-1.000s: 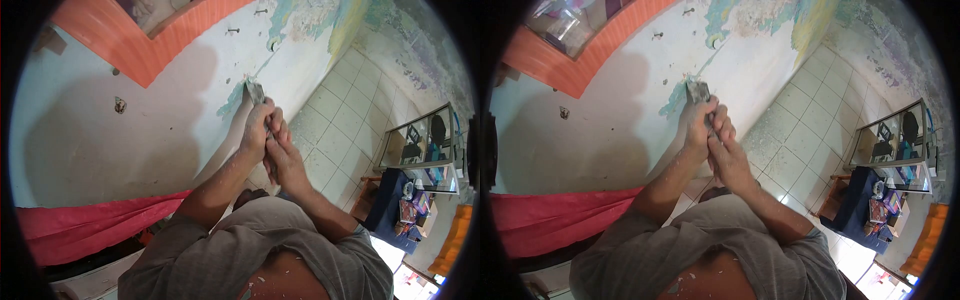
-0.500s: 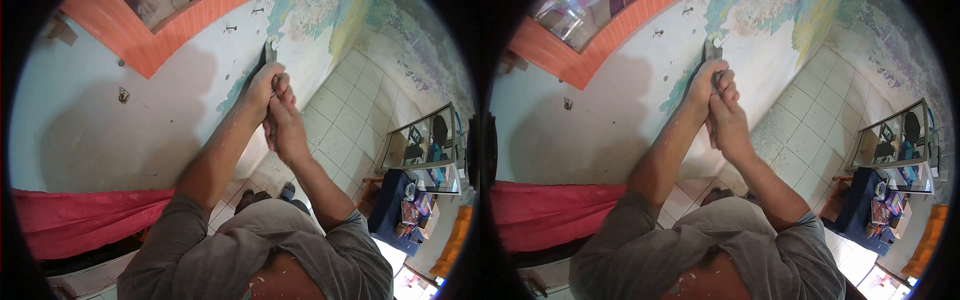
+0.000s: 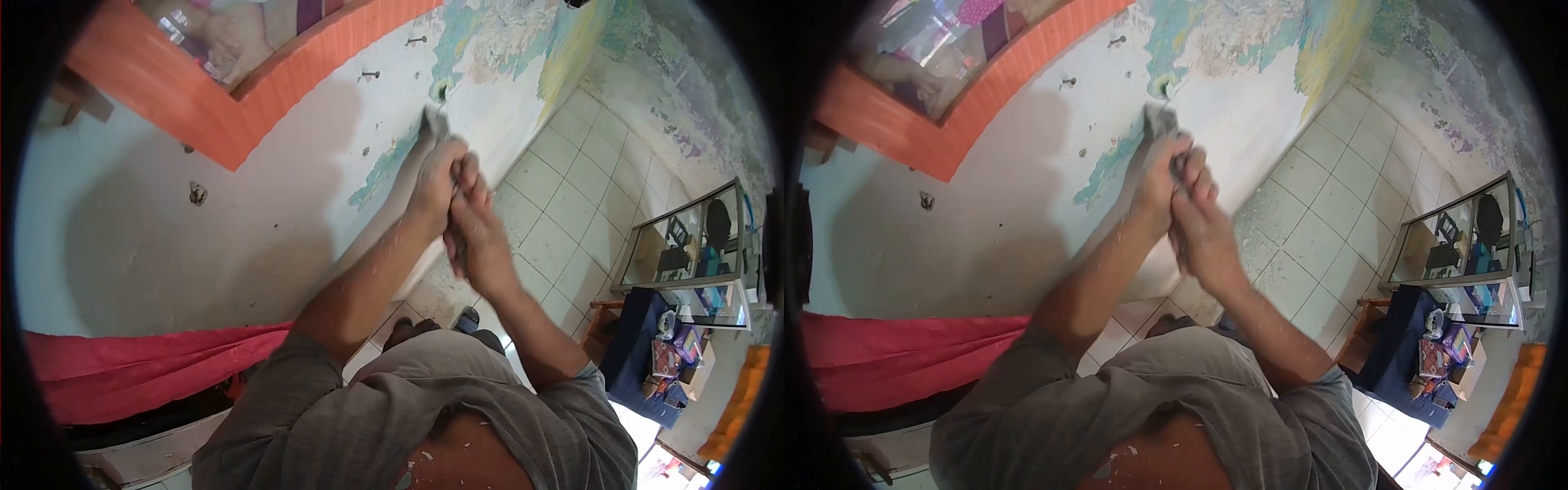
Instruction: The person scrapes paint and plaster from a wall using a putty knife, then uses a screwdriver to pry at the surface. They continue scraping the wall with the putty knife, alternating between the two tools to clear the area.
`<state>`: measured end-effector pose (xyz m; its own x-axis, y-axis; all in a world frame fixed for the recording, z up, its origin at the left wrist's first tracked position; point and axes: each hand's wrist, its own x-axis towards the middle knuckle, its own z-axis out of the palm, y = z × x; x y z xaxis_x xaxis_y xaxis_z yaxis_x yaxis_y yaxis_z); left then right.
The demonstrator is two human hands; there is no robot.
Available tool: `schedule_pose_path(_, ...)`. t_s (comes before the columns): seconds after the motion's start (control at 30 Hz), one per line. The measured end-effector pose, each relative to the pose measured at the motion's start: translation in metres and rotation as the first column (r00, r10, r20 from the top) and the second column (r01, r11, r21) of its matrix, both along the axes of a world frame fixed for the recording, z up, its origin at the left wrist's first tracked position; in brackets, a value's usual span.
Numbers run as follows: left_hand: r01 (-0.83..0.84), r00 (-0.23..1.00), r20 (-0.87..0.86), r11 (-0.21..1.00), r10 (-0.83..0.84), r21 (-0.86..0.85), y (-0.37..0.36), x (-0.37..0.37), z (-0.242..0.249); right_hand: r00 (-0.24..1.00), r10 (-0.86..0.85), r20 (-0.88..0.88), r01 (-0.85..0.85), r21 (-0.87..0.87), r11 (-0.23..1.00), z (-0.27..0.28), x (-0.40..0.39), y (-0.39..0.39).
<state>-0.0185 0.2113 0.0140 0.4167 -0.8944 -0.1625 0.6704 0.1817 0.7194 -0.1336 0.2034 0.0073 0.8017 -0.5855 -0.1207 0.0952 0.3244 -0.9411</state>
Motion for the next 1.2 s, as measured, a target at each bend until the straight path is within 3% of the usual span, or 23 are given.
schedule_pose_path(0.07, -0.023, 1.0, -0.02, 1.0, 0.023, -0.002, 0.024, -0.007, -0.017, 1.0, -0.009, -0.001, 0.009, -0.099, 0.995, -0.031, -0.007, 0.021)
schedule_pose_path(0.1, -0.015, 1.0, -0.016, 1.0, 0.015, -0.004, 0.018, -0.003, -0.02, 0.998, 0.038, 0.052, -0.038, -0.002, 0.999, -0.035, -0.005, 0.024)
schedule_pose_path(0.17, -0.02, 0.999, -0.038, 1.0, 0.02, 0.023, 0.006, 0.007, -0.022, 0.998, -0.048, -0.029, 0.041, -0.192, 0.981, -0.034, 0.008, 0.002)
schedule_pose_path(0.23, 0.074, 0.997, 0.002, 0.997, -0.074, 0.017, -0.029, 0.017, 0.0, 1.0, -0.014, 0.023, 0.014, -0.005, 1.0, -0.015, 0.016, -0.032)
schedule_pose_path(0.3, 0.045, 0.996, 0.066, 0.992, -0.052, 0.116, -0.06, 0.012, 0.022, 0.995, -0.061, 0.072, 0.054, 0.101, 0.993, 0.008, 0.018, -0.059)
schedule_pose_path(0.4, 0.003, 1.0, -0.023, 0.999, -0.003, -0.032, -0.059, 0.001, 0.007, 1.0, -0.013, 0.008, 0.013, 0.037, 0.999, 0.013, 0.001, -0.059)
schedule_pose_path(0.43, -0.062, 0.998, -0.027, 0.998, 0.063, 0.021, -0.049, -0.004, -0.003, 0.999, 0.02, -0.033, -0.02, 0.0, 1.0, -0.002, -0.007, -0.051)
schedule_pose_path(0.47, -0.022, 1.0, -0.014, 1.0, 0.022, 0.009, -0.039, -0.003, -0.012, 0.996, -0.082, -0.029, 0.079, -0.081, 0.994, -0.022, -0.004, -0.039)
schedule_pose_path(0.5, 0.02, 1.0, 0.001, 1.0, -0.02, -0.003, -0.034, -0.002, -0.013, 0.997, -0.078, 0.015, 0.077, 0.053, 0.996, -0.012, 0.0, -0.029)
schedule_pose_path(0.57, 0.025, 0.999, 0.021, 1.0, -0.025, -0.002, -0.058, 0.012, -0.001, 0.996, -0.09, 0.003, 0.088, -0.261, 0.961, -0.03, 0.016, -0.062)
schedule_pose_path(0.6, 0.037, 0.999, 0.038, 0.999, -0.037, 0.005, -0.072, 0.019, 0.01, 0.995, -0.008, -0.095, -0.003, -0.115, 0.993, 0.007, 0.013, -0.073)
schedule_pose_path(0.63, 0.049, 0.995, 0.086, 0.997, -0.054, 0.064, -0.085, 0.02, 0.026, 0.998, -0.003, 0.068, 0.004, -0.016, 1.0, 0.015, 0.018, -0.084)
schedule_pose_path(0.73, 0.036, 0.978, 0.205, 0.997, -0.05, 0.071, -0.086, 0.009, 0.045, 0.988, 0.037, 0.151, -0.033, -0.027, 0.999, 0.028, 0.011, -0.094)
schedule_pose_path(0.8, -0.039, 0.992, 0.126, 0.998, 0.031, 0.059, -0.066, -0.002, 0.029, 0.99, -0.004, 0.138, 0.01, -0.044, 0.999, 0.016, 0.002, -0.073)
schedule_pose_path(0.83, -0.009, 0.992, 0.127, 0.999, 0.002, 0.052, -0.052, -0.001, 0.011, 0.998, 0.045, 0.039, -0.043, -0.047, 0.998, 0.012, -0.008, -0.061)
schedule_pose_path(0.9, 0.007, 0.999, -0.039, 0.999, -0.009, -0.036, -0.011, -0.007, -0.019, 0.995, 0.061, 0.075, -0.06, -0.021, 0.998, -0.014, -0.015, -0.028)
schedule_pose_path(0.93, 0.007, 0.999, -0.037, 0.999, -0.009, -0.035, 0.007, -0.009, -0.031, 0.992, 0.113, 0.05, -0.115, 0.029, 0.993, -0.018, -0.024, -0.015)
schedule_pose_path(1.1, 0.031, 0.979, 0.201, 0.998, -0.041, 0.055, 0.072, -0.019, -0.044, 0.971, 0.237, -0.029, -0.23, 0.155, 0.961, -0.032, -0.066, 0.023)
schedule_pose_path(1.13, 0.056, 0.947, 0.312, 0.995, -0.08, 0.087, 0.08, -0.019, -0.041, 0.974, 0.207, -0.087, -0.192, 0.155, 0.969, -0.041, -0.072, 0.028)
schedule_pose_path(1.2, 0.056, 0.939, 0.335, 0.997, -0.072, 0.057, 0.091, -0.022, -0.046, 0.993, 0.099, -0.065, -0.08, 0.242, 0.967, -0.046, -0.082, 0.038)
